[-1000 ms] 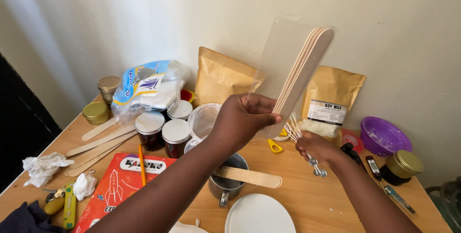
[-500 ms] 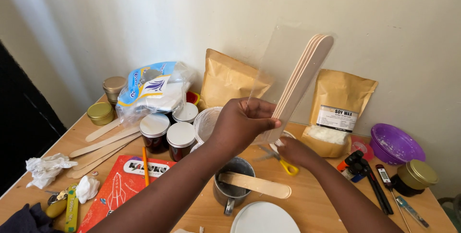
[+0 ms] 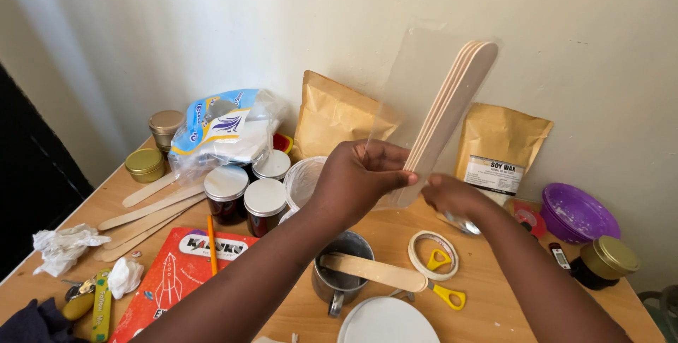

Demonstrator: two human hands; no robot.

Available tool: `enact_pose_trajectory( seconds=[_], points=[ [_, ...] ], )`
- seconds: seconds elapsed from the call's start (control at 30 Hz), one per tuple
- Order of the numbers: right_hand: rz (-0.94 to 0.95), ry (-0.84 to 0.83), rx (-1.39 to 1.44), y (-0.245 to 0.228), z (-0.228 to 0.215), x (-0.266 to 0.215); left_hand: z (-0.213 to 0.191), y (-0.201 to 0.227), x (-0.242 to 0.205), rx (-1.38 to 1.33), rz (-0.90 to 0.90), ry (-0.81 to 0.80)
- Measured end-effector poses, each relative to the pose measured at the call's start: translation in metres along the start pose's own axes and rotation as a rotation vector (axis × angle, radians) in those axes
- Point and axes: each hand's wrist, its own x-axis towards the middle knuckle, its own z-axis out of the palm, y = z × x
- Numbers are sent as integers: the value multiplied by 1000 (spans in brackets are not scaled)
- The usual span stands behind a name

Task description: Organizing various candle making supplies on a table and wiping down the workspace.

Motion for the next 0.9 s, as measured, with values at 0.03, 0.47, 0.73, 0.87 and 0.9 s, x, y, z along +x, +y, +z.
enact_pose_trajectory(
  seconds=[0.03,0.47,0.73,0.87,0.9],
  points=[
    [-63,66,227,10,0,29,1,3,2,-15,12,-3],
    [-273,54,-163,15,22,54,-24,20,11,-45,29,65],
    [-416,51,-432,3,36,52,-12,21,4,-43,17,46],
    [-475,51,-528,-4,41,56,-14,24,1,-55,11,71],
    [-420,55,-545,-4,40,57,-16,25,1,-37,22,82]
  ],
)
